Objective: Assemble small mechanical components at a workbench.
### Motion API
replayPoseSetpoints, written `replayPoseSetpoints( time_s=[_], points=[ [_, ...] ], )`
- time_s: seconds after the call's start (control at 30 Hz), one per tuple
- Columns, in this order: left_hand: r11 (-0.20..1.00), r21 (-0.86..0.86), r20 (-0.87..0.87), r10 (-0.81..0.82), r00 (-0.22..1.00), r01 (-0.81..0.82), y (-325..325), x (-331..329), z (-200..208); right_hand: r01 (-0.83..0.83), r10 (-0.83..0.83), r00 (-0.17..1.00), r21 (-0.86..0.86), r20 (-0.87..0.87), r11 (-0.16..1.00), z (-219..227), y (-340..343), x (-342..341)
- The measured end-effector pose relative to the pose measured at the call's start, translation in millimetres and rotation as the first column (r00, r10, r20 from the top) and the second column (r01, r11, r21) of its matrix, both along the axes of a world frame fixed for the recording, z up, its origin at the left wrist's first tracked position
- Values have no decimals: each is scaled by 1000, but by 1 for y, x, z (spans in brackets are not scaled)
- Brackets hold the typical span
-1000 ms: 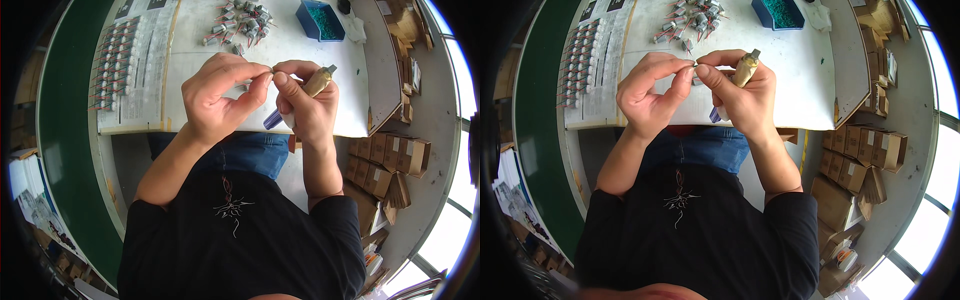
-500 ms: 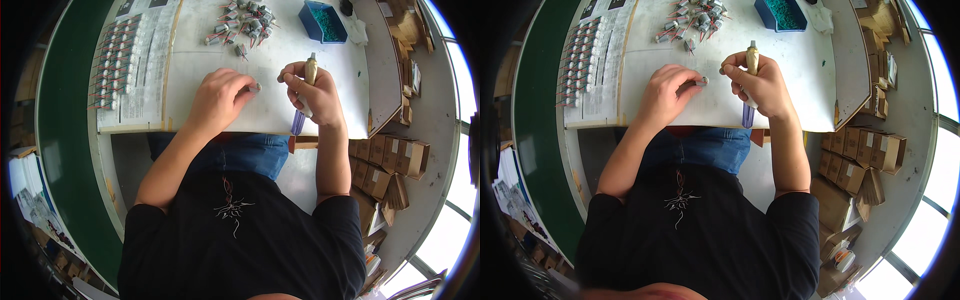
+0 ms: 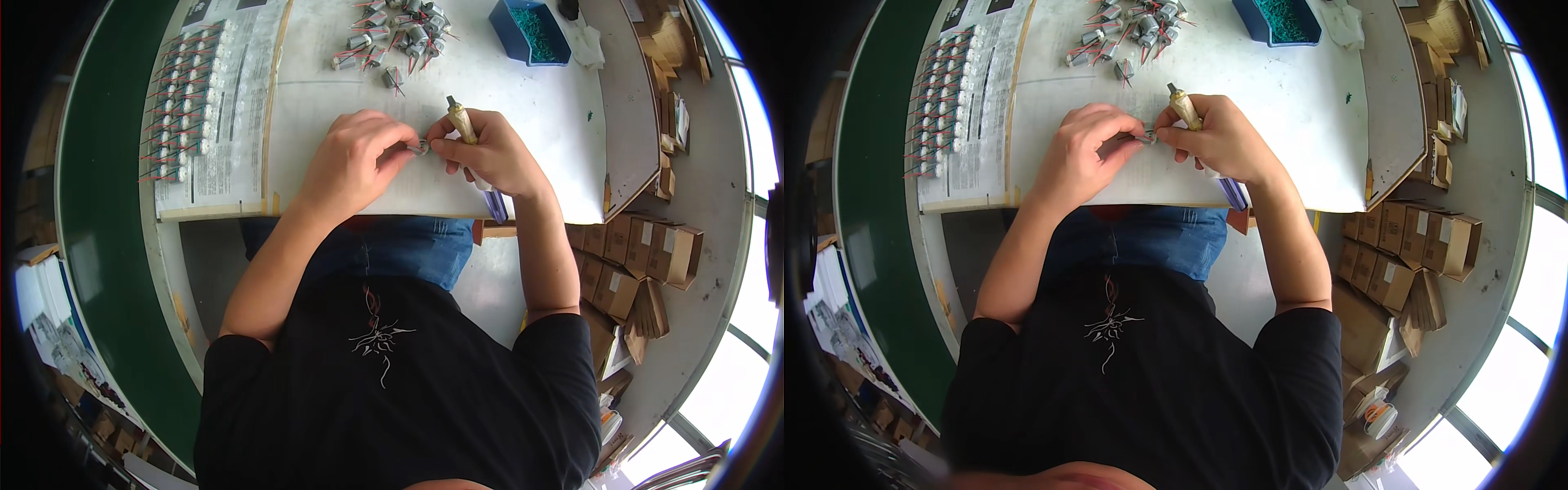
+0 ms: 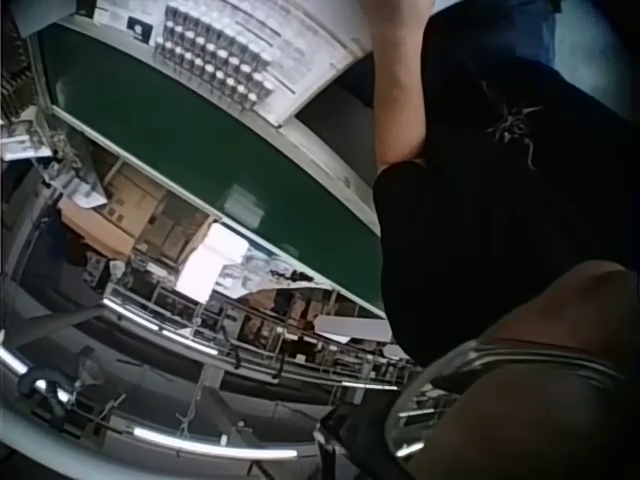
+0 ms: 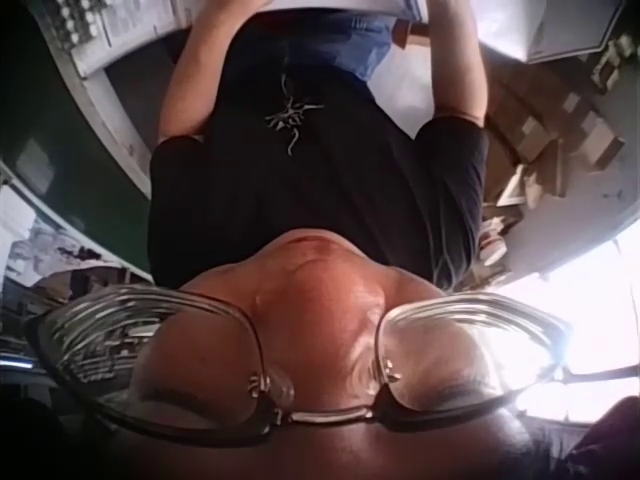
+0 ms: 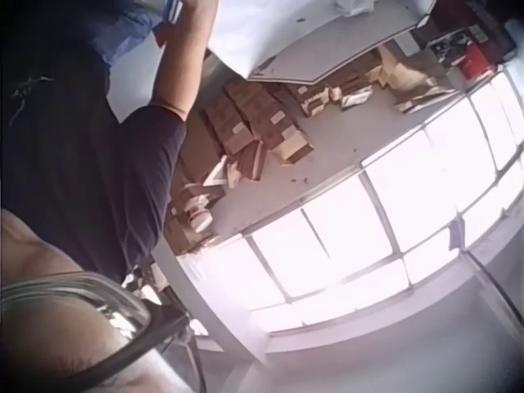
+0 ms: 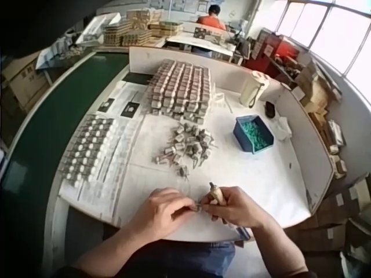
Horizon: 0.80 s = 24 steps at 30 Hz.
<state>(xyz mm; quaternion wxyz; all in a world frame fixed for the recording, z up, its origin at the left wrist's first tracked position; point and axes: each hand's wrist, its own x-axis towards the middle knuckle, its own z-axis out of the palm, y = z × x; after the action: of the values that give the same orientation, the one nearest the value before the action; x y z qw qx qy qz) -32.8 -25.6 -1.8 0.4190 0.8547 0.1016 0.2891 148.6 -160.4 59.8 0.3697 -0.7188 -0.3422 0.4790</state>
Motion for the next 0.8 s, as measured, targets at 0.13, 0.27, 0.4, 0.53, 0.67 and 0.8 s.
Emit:
replayPoseSetpoints(
  time_s=[0.13, 0.27, 0.4, 0.53, 0.67, 0.8],
  points=[
    [994, 107, 61, -6, 998, 0, 2, 1, -1, -8, 9, 1000, -21, 29, 1000, 3, 3, -2],
    [995, 100, 73, -1, 997, -6, 2, 0, -3, -18, 20, 999, -40, 46, 999, 4, 7, -2],
    [996, 92, 74, 6, 997, -13, 1, 0, -3, -34, 40, 995, -63, 97, 997, 6, 11, -6],
    [1000, 31, -25, 0, 1000, 1, 2, -2, 1, -23, 31, 987, -53, 158, 998, 6, 13, -10],
    [1000, -7, -49, -2, 999, 1, 4, -1, 1, -18, 25, 981, -39, 194, 999, 7, 14, -11],
    [999, -43, -50, 14, 999, -16, 2, -1, 0, -23, 33, 984, -60, 173, 998, 6, 14, -10]
  ],
)
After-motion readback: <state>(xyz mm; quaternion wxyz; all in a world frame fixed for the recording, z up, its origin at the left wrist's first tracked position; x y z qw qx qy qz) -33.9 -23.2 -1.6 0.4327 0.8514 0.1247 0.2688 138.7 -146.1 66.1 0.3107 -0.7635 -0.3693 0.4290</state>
